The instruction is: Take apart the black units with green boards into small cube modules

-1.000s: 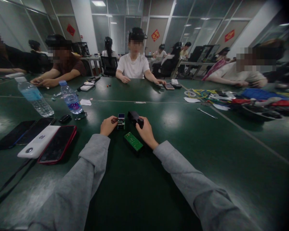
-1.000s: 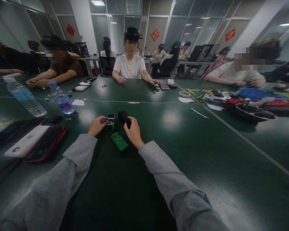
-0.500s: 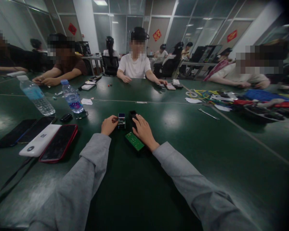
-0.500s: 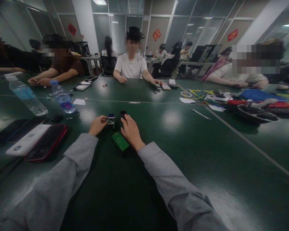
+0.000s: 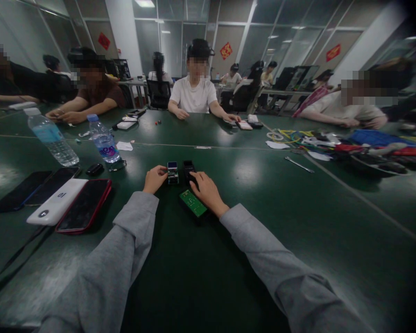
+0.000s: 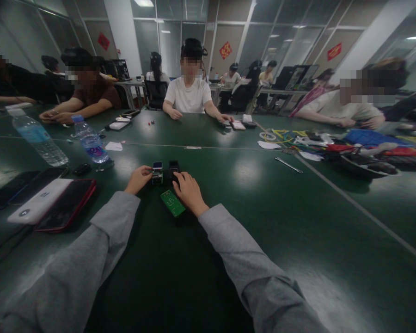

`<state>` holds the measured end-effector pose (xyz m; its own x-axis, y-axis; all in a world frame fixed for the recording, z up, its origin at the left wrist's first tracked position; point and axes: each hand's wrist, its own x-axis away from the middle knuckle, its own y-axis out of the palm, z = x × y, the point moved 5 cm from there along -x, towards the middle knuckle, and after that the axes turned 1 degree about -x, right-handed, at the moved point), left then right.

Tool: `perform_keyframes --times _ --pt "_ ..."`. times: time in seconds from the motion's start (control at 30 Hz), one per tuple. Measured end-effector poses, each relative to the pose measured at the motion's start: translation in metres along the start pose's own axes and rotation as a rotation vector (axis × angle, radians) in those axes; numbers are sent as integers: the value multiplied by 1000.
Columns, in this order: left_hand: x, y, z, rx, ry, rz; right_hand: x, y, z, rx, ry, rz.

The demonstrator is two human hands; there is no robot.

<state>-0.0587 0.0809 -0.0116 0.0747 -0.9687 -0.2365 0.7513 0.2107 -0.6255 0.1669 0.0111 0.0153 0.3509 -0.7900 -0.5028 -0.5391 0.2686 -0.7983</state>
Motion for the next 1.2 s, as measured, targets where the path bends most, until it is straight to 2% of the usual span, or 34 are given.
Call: perform_keyframes --times 0.13,0.3,0.4,0.5,0.6,0.7,0.77,0.83,0.97,1.1,1.2 --pt "-2 -1 -2 17 -9 15 1 -3 -1 -96 -5 24" --pt "4 -5 5 79 -16 -1 7 -23 5 -323 97 270" --pt "10 -8 11 104 -5 7 20 -32 4 -469 181 337" --pt "18 -14 16 111 -3 62 39 -38 -8 -618 237 271" --pt "27 -25 20 99 -9 207 60 -41 -26 -693 253 141" --pt "40 -32 31 83 41 361 74 -41 -44 -620 214 6" --pt "50 -31 44 88 122 383 79 -39 -50 -547 189 -45" --pt "60 -24 58 105 197 326 80 -38 -51 -499 182 -33" --pt "82 -7 84 205 278 218 78 -44 -45 -437 214 95" --pt "102 16 100 420 269 107 76 -59 -43 -342 157 280" --pt "112 39 105 645 198 -15 76 -66 -47 -276 64 335"
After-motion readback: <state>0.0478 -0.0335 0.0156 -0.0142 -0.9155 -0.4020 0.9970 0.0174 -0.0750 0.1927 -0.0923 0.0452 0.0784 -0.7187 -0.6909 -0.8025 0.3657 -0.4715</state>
